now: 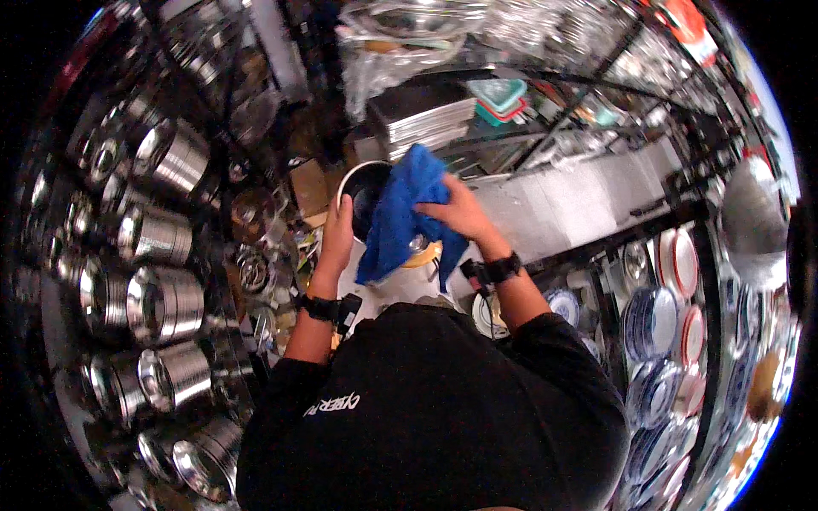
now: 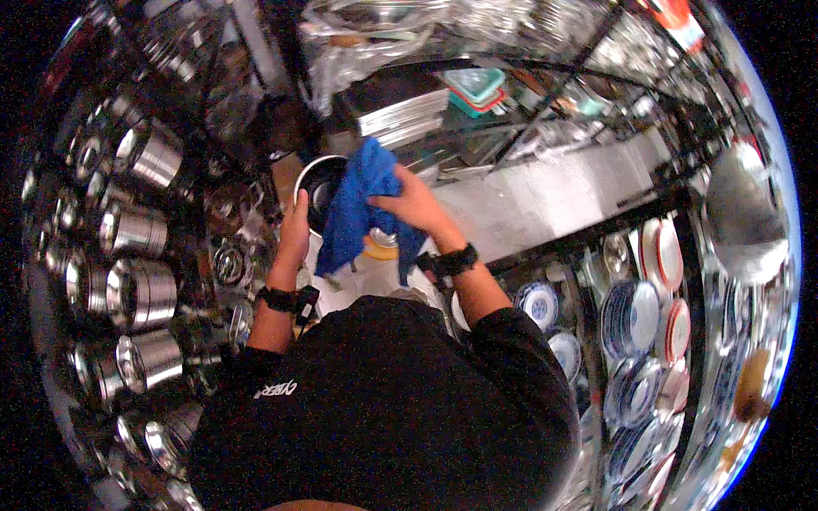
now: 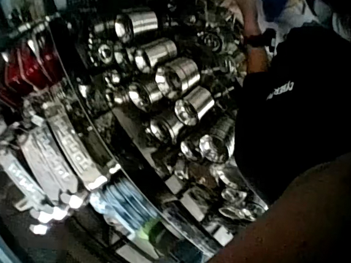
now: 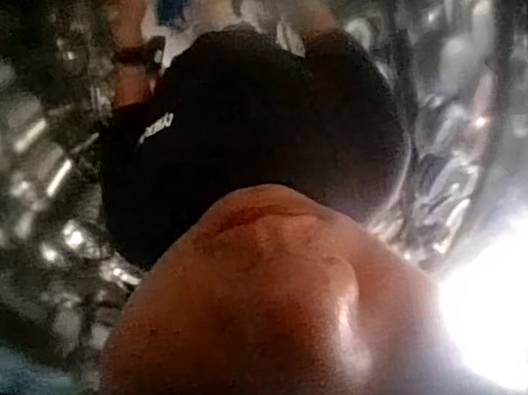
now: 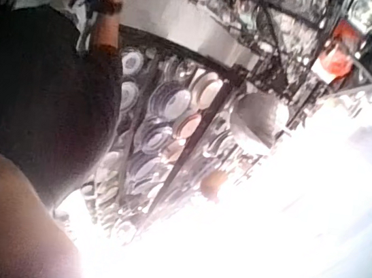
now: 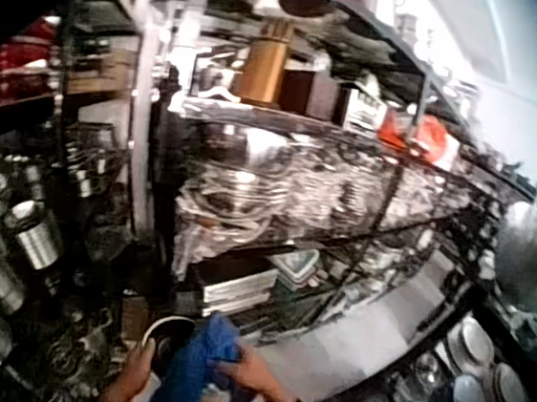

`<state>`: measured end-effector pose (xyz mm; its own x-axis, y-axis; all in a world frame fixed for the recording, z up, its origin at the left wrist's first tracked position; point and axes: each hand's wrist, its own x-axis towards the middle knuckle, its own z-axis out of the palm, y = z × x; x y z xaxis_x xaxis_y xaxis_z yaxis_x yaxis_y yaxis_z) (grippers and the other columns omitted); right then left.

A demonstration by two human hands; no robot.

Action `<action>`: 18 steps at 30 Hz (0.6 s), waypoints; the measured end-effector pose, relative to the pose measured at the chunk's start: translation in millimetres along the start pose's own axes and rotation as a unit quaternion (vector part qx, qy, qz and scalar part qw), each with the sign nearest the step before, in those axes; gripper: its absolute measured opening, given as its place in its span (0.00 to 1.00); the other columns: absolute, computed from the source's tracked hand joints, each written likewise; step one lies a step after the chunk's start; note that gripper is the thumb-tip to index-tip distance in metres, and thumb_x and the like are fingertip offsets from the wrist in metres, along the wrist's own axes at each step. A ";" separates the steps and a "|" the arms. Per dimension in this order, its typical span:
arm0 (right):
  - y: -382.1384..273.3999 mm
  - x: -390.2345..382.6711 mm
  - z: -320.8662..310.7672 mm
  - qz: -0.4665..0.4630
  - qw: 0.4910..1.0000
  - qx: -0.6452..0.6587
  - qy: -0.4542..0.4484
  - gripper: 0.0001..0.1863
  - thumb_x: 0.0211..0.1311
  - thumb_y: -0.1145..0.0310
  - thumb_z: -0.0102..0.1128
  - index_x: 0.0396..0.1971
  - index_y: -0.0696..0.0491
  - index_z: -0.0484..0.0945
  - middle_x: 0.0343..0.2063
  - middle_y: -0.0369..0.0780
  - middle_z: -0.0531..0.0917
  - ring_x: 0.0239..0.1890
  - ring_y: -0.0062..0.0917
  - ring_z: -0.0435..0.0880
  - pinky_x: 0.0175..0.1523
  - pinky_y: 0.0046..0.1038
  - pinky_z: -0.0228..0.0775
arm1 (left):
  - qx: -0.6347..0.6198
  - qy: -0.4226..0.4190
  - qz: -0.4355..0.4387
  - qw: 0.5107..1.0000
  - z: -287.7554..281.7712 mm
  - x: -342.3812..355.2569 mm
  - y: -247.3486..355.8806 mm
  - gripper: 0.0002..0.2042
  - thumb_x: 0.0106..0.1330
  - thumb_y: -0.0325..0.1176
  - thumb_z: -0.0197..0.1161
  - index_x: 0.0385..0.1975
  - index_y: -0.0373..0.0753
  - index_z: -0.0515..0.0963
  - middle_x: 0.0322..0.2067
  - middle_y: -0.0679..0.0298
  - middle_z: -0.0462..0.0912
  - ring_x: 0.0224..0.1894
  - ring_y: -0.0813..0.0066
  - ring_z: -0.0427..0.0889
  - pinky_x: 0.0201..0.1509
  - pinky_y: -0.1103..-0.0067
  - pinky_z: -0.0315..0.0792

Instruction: The person polishes multiple small metal bowls using a yellow buffing machine and a blue cloth. They repeatedly place bowls on the spinning buffing pad, wipe them with the cloth, and stack them on a nearby shelf.

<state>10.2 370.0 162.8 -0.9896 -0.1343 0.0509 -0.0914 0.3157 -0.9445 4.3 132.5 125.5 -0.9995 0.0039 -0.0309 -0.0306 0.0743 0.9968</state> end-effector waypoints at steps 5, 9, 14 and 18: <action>-5.3 -6.8 27.5 -0.153 0.984 -0.086 -0.020 0.26 0.42 0.67 0.68 0.47 0.52 0.76 0.43 0.46 0.80 0.46 0.39 0.79 0.51 0.34 0.71 | 0.068 -0.025 0.113 0.991 40.7 29.3 -59.6 0.25 0.76 0.44 0.37 0.61 0.30 0.63 0.59 0.49 0.68 0.62 0.61 0.66 0.66 0.73 0.56; 16.5 -27.2 -17.2 -0.137 0.970 -0.145 -0.138 0.30 0.39 0.70 0.66 0.50 0.50 0.76 0.46 0.45 0.80 0.47 0.40 0.79 0.52 0.36 0.70 | 0.058 -0.107 0.031 0.992 54.8 31.7 -5.9 0.24 0.75 0.43 0.40 0.60 0.30 0.66 0.56 0.51 0.73 0.58 0.61 0.70 0.64 0.72 0.59; 27.0 -67.6 -61.5 -0.066 0.963 -0.260 0.036 0.33 0.35 0.71 0.66 0.51 0.49 0.76 0.46 0.45 0.80 0.47 0.41 0.79 0.52 0.37 0.71 | 0.060 -0.184 0.084 0.977 108.5 18.5 23.2 0.24 0.75 0.44 0.41 0.59 0.31 0.67 0.56 0.51 0.72 0.59 0.61 0.70 0.64 0.72 0.60; 13.4 -86.6 -68.9 -0.105 0.954 -0.245 0.140 0.32 0.34 0.70 0.67 0.50 0.50 0.76 0.42 0.46 0.81 0.44 0.44 0.79 0.48 0.39 0.73 | 0.060 -0.214 0.117 0.968 155.9 10.8 21.6 0.23 0.75 0.44 0.41 0.58 0.32 0.68 0.54 0.52 0.74 0.57 0.63 0.72 0.62 0.73 0.62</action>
<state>87.1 450.6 168.1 -0.9282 -0.0089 0.3719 -0.2645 0.7189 -0.6428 -6.2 289.7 135.1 -0.8845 0.4449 0.1403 0.2220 0.1369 0.9654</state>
